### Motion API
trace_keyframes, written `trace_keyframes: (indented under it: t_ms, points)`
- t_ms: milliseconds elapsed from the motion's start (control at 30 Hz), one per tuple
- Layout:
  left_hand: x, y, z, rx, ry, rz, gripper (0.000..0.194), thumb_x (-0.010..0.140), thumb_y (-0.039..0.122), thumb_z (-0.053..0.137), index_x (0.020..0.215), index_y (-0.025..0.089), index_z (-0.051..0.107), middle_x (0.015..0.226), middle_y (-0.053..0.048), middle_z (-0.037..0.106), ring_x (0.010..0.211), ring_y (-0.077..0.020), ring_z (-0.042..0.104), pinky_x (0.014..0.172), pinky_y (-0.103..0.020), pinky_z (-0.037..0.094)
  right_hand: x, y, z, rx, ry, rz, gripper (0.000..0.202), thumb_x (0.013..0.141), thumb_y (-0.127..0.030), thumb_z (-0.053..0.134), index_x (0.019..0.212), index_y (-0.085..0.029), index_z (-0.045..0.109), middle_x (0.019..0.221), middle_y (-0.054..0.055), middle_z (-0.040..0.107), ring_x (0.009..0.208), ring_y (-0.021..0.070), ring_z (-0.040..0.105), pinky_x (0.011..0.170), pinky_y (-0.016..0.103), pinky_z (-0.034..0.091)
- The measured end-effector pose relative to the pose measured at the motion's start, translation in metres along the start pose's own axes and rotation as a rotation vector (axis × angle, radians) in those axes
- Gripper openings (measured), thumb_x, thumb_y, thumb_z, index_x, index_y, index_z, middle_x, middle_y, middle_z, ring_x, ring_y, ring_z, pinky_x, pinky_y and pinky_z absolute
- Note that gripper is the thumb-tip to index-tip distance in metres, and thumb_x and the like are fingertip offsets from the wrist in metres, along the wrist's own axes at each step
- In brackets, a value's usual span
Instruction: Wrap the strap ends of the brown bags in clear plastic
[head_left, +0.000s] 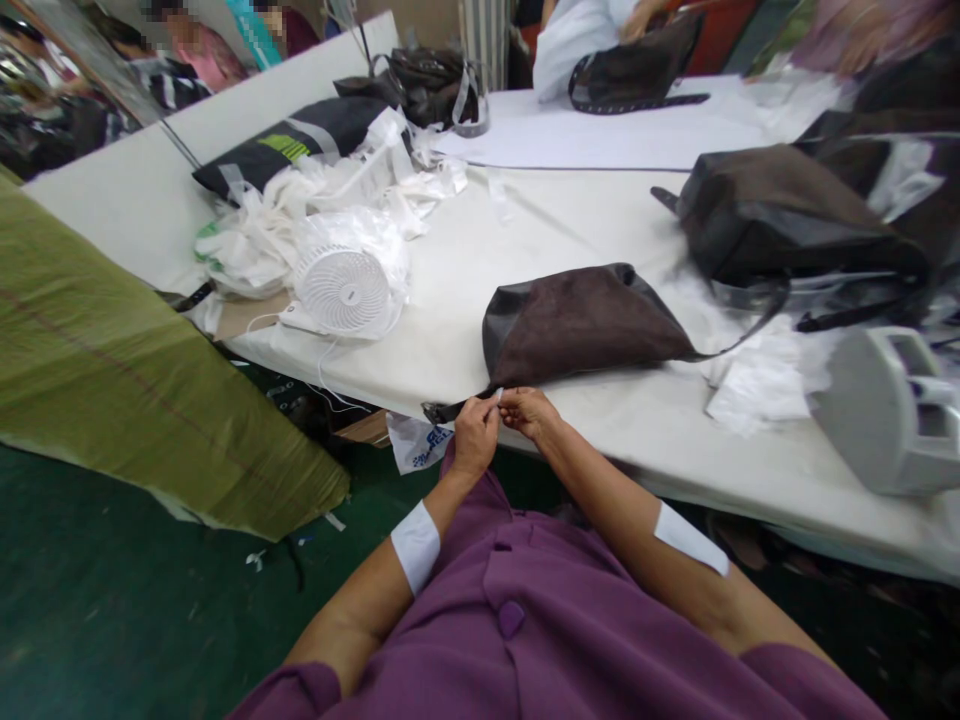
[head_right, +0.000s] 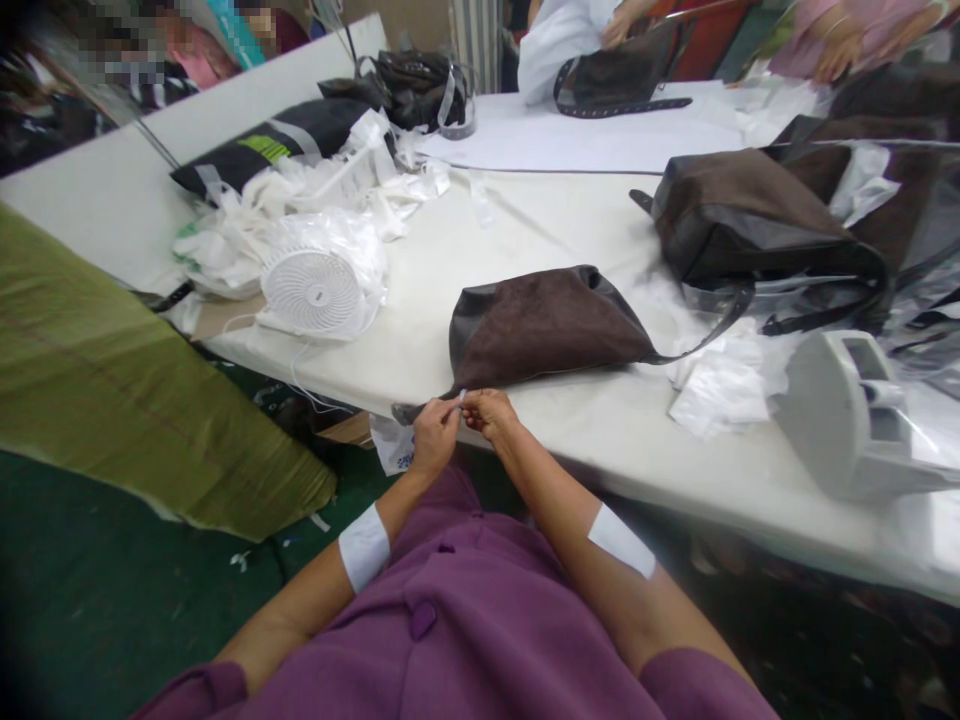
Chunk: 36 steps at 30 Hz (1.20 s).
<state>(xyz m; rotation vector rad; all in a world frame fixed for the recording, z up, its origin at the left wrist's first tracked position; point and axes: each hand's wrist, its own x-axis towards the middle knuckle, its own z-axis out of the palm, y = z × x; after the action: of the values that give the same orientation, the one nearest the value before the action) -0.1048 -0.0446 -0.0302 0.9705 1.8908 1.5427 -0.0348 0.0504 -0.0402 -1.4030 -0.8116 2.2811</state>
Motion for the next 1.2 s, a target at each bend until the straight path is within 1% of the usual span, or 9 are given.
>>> trace_keyframes:
  t_ms: [133, 300, 367, 467, 600, 700, 800, 1033, 1200]
  points:
    - [0.000, 0.000, -0.007, 0.174, -0.143, 0.043, 0.026, 0.076, 0.014, 0.059, 0.099, 0.024, 0.070, 0.081, -0.006, 0.054, 0.085, -0.0188, 0.054, 0.088, -0.025, 0.039, 0.000, 0.001, -0.004, 0.025, -0.046, -0.001, 0.011, 0.061, -0.005, 0.061, 0.063, -0.013, 0.053, 0.044, -0.002, 0.051, 0.040, 0.0061, 0.047, 0.040, 0.015, 0.037]
    - [0.003, 0.004, -0.008, 0.829, -0.328, 0.182, 0.034, 0.090, 0.019, 0.036, 0.115, 0.020, 0.059, 0.093, -0.007, 0.053, 0.083, -0.0166, 0.055, 0.076, -0.024, 0.043, -0.001, 0.000, -0.008, 0.054, -0.103, 0.005, 0.007, 0.069, -0.012, 0.060, 0.065, -0.013, 0.054, 0.050, 0.000, 0.055, 0.045, 0.0088, 0.052, 0.043, 0.018, 0.042]
    - [0.002, 0.004, -0.007, 0.977, -0.348, 0.246, 0.036, 0.092, 0.019, 0.032, 0.120, 0.018, 0.054, 0.096, -0.008, 0.053, 0.082, -0.0164, 0.055, 0.071, -0.024, 0.043, 0.000, 0.001, -0.008, 0.054, -0.097, -0.002, 0.009, 0.070, -0.010, 0.061, 0.064, -0.013, 0.054, 0.048, -0.001, 0.053, 0.043, 0.0076, 0.050, 0.042, 0.017, 0.040]
    - [-0.009, 0.001, -0.008, 0.957, -0.339, 0.325, 0.036, 0.091, 0.019, 0.032, 0.120, 0.016, 0.053, 0.097, -0.010, 0.053, 0.083, -0.0176, 0.056, 0.071, -0.026, 0.045, 0.002, 0.001, -0.007, 0.053, -0.078, -0.004, 0.013, 0.070, -0.007, 0.061, 0.063, -0.014, 0.052, 0.044, -0.003, 0.049, 0.039, 0.0058, 0.045, 0.039, 0.015, 0.036]
    - [-0.041, -0.005, -0.022, 0.619, -0.391, 0.367, 0.029, 0.088, 0.018, 0.038, 0.104, 0.016, 0.062, 0.090, -0.009, 0.058, 0.088, -0.0180, 0.057, 0.080, -0.028, 0.045, 0.003, 0.000, -0.008, 0.051, -0.082, 0.000, 0.014, 0.074, -0.006, 0.059, 0.064, -0.013, 0.052, 0.044, -0.003, 0.049, 0.038, 0.0052, 0.043, 0.038, 0.015, 0.034]
    - [-0.049, -0.001, -0.032, 0.362, -0.210, 0.153, 0.019, 0.084, 0.023, 0.047, 0.091, 0.018, 0.064, 0.082, -0.006, 0.061, 0.078, -0.0155, 0.057, 0.075, -0.027, 0.046, 0.003, 0.000, -0.009, 0.045, -0.088, -0.005, 0.015, 0.075, -0.005, 0.058, 0.065, -0.013, 0.051, 0.044, -0.002, 0.050, 0.038, 0.0054, 0.044, 0.038, 0.015, 0.034]
    - [-0.030, 0.005, -0.028, 0.135, 0.008, -0.171, 0.017, 0.081, 0.029, 0.053, 0.086, 0.017, 0.064, 0.071, -0.002, 0.061, 0.064, -0.0127, 0.055, 0.062, -0.023, 0.044, 0.003, 0.001, -0.009, 0.027, -0.077, -0.017, 0.014, 0.075, -0.006, 0.060, 0.066, -0.014, 0.051, 0.043, -0.003, 0.050, 0.038, 0.0060, 0.044, 0.038, 0.015, 0.035]
    - [0.017, 0.006, 0.021, -0.498, -0.050, -0.731, 0.019, 0.073, 0.027, 0.066, 0.071, 0.013, 0.054, 0.054, 0.000, 0.055, 0.042, -0.0094, 0.048, 0.043, -0.021, 0.037, 0.004, 0.001, -0.012, -0.055, -0.058, -0.062, 0.013, 0.074, -0.008, 0.058, 0.065, -0.014, 0.051, 0.042, -0.003, 0.050, 0.034, 0.0058, 0.041, 0.036, 0.016, 0.032]
    - [0.021, 0.009, 0.025, -0.684, -0.056, -0.930, 0.016, 0.077, 0.017, 0.063, 0.067, 0.012, 0.052, 0.050, 0.002, 0.048, 0.037, -0.0050, 0.040, 0.037, -0.016, 0.030, 0.007, -0.001, -0.017, -0.079, -0.076, -0.051, 0.011, 0.070, -0.007, 0.061, 0.065, -0.014, 0.053, 0.042, -0.004, 0.047, 0.035, 0.0054, 0.038, 0.035, 0.016, 0.024]
